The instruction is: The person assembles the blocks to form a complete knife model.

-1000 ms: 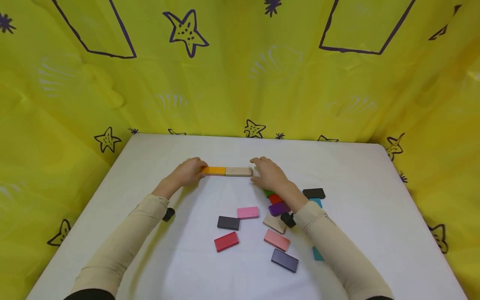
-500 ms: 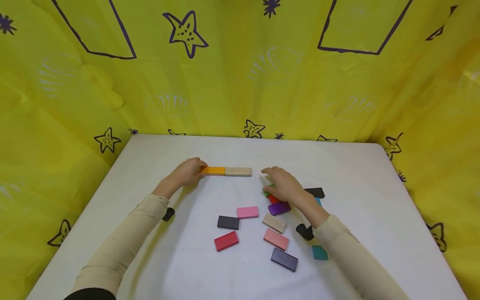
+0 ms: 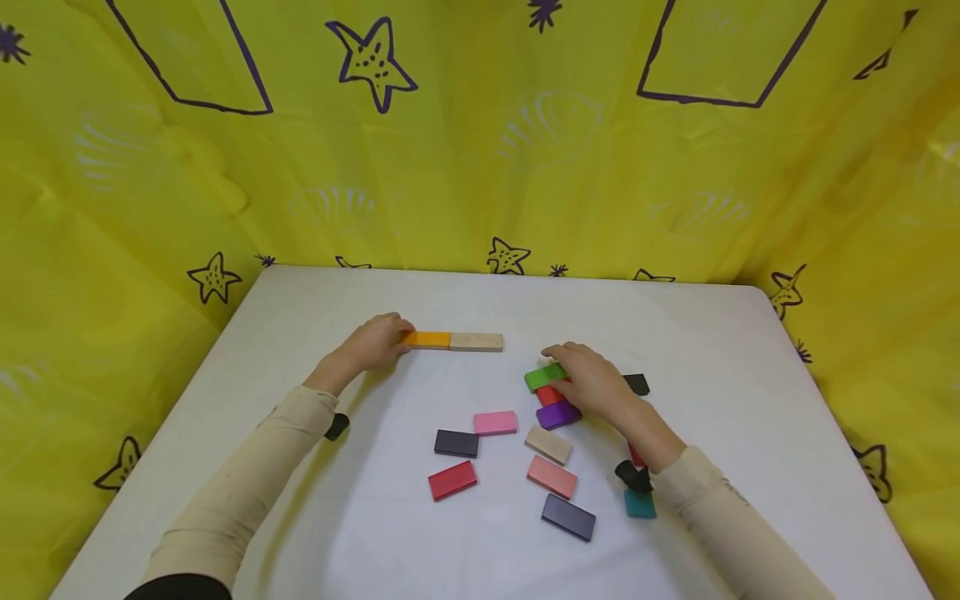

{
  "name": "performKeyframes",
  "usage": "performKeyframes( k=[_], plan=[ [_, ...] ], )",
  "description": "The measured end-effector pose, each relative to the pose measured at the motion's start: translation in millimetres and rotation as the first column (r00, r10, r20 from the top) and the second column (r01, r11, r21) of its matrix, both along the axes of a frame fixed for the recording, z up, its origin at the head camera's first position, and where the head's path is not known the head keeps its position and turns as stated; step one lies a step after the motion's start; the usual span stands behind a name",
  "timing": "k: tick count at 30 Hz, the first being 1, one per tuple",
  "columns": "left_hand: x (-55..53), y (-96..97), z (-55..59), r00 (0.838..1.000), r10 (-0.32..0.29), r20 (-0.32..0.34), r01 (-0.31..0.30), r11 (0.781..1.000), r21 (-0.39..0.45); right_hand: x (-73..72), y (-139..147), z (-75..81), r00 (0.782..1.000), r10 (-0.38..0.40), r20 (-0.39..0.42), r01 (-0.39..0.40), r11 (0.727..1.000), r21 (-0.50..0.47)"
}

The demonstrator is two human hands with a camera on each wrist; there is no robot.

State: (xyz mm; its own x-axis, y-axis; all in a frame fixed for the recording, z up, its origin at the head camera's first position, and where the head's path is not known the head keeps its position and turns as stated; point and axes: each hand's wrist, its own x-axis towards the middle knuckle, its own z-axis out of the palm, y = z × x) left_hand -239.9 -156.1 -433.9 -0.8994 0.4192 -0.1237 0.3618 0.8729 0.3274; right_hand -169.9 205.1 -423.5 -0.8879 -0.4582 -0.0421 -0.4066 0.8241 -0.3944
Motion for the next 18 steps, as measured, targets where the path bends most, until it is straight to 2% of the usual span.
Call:
performKeyframes(
  k=[3,9,18],
  plan=[
    [-0.4,0.0,0.0,1.000,0.000,0.003,0.000,1.000,0.000,-0.8,0.5,0.6,1.000,-0.022,-0.009,0.023,1.000,0.014],
    [-0.9,0.5,1.1,1.000,0.005,0.011,-0.004,1.000,-0.006,-4.8,-0.5,-0.8,1.000,-0.001,-0.025,0.001,1.000,0.017],
    [0.7,0.7,0.7,1.000,-0.006,-0.008,0.006,1.000,0.007,-12.7,-3.7,-4.2,1.000,-0.007,0.027,0.008,1.000,-0.022]
  ],
)
